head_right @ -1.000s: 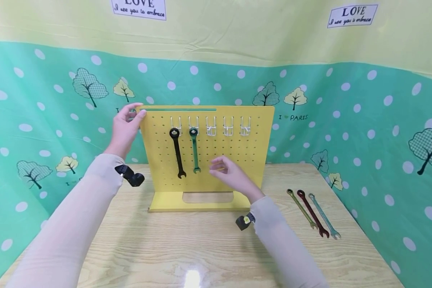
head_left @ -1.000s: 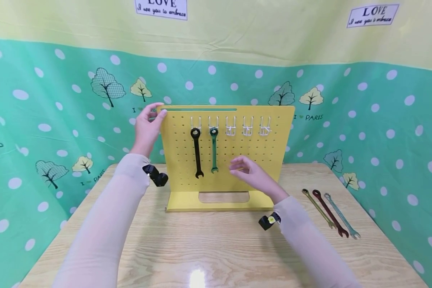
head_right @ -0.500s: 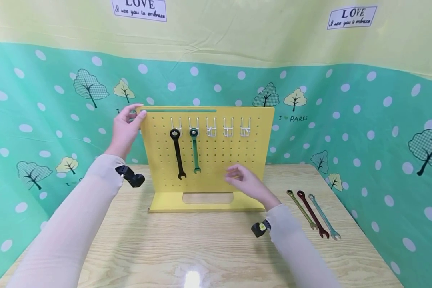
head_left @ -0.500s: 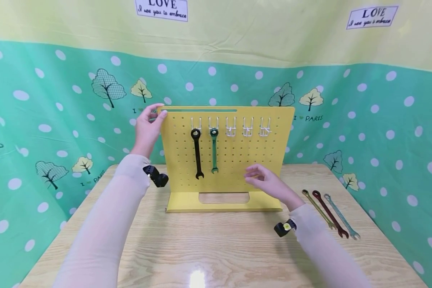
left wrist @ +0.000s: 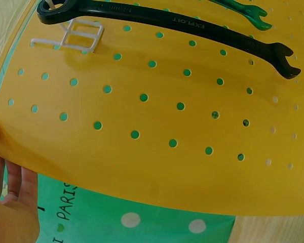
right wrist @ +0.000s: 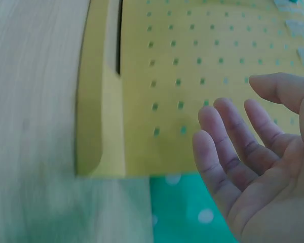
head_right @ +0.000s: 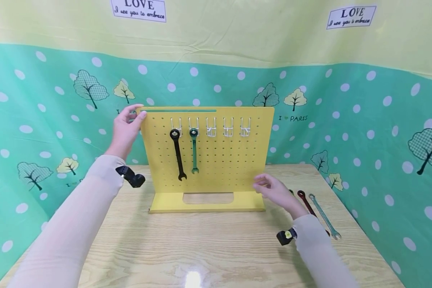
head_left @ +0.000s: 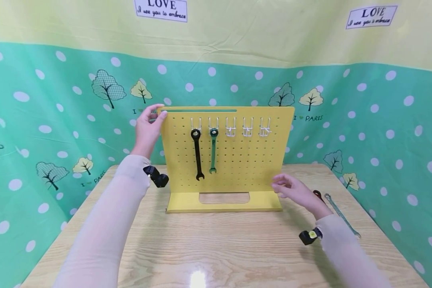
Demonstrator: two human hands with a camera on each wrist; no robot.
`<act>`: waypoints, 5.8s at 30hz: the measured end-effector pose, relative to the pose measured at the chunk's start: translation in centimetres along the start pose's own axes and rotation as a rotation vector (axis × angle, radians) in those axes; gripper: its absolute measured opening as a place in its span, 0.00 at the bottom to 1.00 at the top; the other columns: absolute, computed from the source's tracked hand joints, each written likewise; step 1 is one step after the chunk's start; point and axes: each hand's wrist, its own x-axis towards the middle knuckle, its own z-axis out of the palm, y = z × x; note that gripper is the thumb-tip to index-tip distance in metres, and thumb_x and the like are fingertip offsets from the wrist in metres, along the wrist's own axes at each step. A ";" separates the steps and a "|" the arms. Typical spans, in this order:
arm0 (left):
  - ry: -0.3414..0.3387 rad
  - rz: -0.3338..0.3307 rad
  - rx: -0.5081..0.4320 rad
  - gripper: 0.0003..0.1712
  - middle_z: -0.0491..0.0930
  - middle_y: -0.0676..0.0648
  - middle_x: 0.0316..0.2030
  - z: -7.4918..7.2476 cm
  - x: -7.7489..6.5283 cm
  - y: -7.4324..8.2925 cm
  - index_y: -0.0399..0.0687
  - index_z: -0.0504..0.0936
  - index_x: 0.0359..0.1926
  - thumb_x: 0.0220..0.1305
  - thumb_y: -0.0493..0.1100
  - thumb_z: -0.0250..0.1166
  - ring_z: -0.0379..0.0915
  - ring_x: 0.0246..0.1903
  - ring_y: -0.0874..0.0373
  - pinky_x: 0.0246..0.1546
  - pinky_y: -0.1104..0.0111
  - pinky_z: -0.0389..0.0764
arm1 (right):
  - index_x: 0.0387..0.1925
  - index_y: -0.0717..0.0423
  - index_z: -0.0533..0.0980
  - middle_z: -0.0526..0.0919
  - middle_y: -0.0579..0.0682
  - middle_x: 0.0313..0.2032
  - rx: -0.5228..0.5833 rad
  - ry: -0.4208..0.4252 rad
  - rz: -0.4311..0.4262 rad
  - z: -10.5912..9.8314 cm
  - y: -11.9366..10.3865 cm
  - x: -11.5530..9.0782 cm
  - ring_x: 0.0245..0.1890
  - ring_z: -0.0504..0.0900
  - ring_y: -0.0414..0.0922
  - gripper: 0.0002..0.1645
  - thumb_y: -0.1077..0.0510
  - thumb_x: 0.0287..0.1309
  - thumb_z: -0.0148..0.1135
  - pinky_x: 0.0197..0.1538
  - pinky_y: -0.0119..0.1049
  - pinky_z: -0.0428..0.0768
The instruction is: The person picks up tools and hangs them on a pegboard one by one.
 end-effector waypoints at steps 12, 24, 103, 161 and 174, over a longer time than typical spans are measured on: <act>0.013 0.008 0.005 0.22 0.76 0.48 0.50 0.1 0.0 0.0 0.60 0.79 0.61 0.69 0.55 0.63 0.74 0.47 0.56 0.49 0.63 0.79 | 0.64 0.67 0.66 0.77 0.65 0.54 -0.072 0.065 0.112 -3.3 4.1 -3.7 0.52 0.79 0.57 0.30 0.48 0.73 0.56 0.51 0.51 0.81; 0.012 0.002 -0.004 0.21 0.75 0.48 0.50 0.1 0.1 0.0 0.60 0.79 0.61 0.70 0.55 0.63 0.74 0.47 0.56 0.50 0.63 0.79 | 0.62 0.72 0.68 0.77 0.67 0.54 -0.188 0.105 0.143 -5.9 8.0 -6.3 0.50 0.79 0.58 0.28 0.52 0.75 0.55 0.44 0.42 0.83; 0.023 0.001 -0.004 0.21 0.76 0.48 0.51 0.2 -0.1 0.1 0.60 0.79 0.61 0.70 0.54 0.64 0.74 0.47 0.56 0.49 0.63 0.79 | 0.53 0.71 0.77 0.74 0.73 0.55 -0.334 0.251 0.344 -7.0 11.6 -4.8 0.52 0.74 0.66 0.28 0.49 0.66 0.64 0.52 0.58 0.75; 0.001 -0.026 0.006 0.22 0.75 0.49 0.52 0.1 -0.1 0.1 0.64 0.78 0.62 0.69 0.56 0.63 0.74 0.48 0.56 0.50 0.63 0.79 | 0.54 0.64 0.74 0.80 0.59 0.47 0.035 0.124 -0.066 2.2 -4.1 1.3 0.45 0.80 0.50 0.22 0.53 0.68 0.64 0.49 0.33 0.80; 0.004 -0.034 -0.003 0.21 0.74 0.49 0.52 0.0 0.1 0.1 0.65 0.78 0.61 0.69 0.57 0.63 0.73 0.48 0.56 0.47 0.63 0.78 | 0.53 0.61 0.75 0.81 0.55 0.45 0.172 0.137 -0.175 5.4 -8.7 4.2 0.46 0.80 0.49 0.21 0.51 0.66 0.66 0.48 0.34 0.81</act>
